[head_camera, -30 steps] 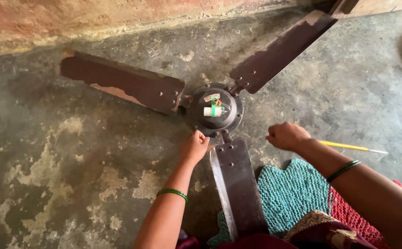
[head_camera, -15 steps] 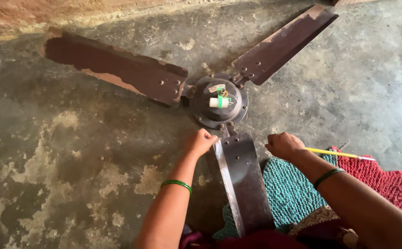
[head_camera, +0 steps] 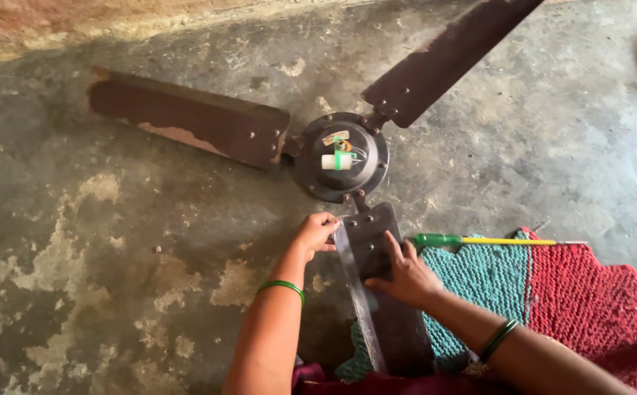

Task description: The person uses a screwdriver to tighten screws on the central hub of a ceiling fan lying on the floor. They adjust the fan blades and continue securing the hub components.

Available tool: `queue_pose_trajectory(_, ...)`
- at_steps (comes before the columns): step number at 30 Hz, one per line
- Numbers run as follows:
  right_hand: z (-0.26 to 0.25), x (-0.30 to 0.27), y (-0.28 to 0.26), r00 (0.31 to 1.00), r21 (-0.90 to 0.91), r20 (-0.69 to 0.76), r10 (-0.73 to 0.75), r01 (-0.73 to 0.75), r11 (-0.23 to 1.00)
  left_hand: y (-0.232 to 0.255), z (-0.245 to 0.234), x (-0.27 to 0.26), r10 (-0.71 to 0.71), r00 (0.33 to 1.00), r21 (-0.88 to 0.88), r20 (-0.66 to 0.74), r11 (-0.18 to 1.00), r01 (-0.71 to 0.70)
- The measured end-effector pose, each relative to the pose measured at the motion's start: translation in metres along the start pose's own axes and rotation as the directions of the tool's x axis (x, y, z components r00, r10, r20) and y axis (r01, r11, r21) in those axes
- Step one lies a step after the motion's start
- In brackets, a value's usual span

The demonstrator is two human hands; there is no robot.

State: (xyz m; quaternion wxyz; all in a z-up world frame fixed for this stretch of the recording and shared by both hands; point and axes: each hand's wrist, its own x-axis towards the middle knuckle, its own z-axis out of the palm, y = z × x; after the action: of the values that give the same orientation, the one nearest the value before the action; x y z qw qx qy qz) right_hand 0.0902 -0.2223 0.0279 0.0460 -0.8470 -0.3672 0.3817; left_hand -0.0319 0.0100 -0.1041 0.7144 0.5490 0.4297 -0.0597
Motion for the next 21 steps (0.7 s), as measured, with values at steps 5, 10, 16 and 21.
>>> queue_pose_trajectory(5, 0.031, 0.007, 0.034, 0.977, 0.428, -0.191, 0.092, -0.001, 0.904, -0.004, -0.007, 0.003, -0.043, 0.999, -0.083, 0.025, 0.996, 0.045)
queue_pose_trajectory(10, 0.033, 0.038, 0.069, 0.985, 0.606, -0.17, 0.038, 0.074, 0.792, 0.002, 0.0, 0.001, 0.012, 0.998, -0.187, 0.068, 0.982, 0.001)
queue_pose_trajectory(16, 0.036, 0.055, 0.08, 0.995, 0.76, 0.031, 0.094, -0.085, 0.644, 0.015, 0.01, -0.003, -0.003, 1.0, -0.117, -0.002, 0.993, 0.003)
queue_pose_trajectory(21, 0.03, 0.051, 0.074, 0.997, 0.721, -0.076, -0.015, 0.065, 0.689, 0.029, 0.004, -0.008, -0.027, 0.999, -0.114, 0.033, 0.993, 0.03)
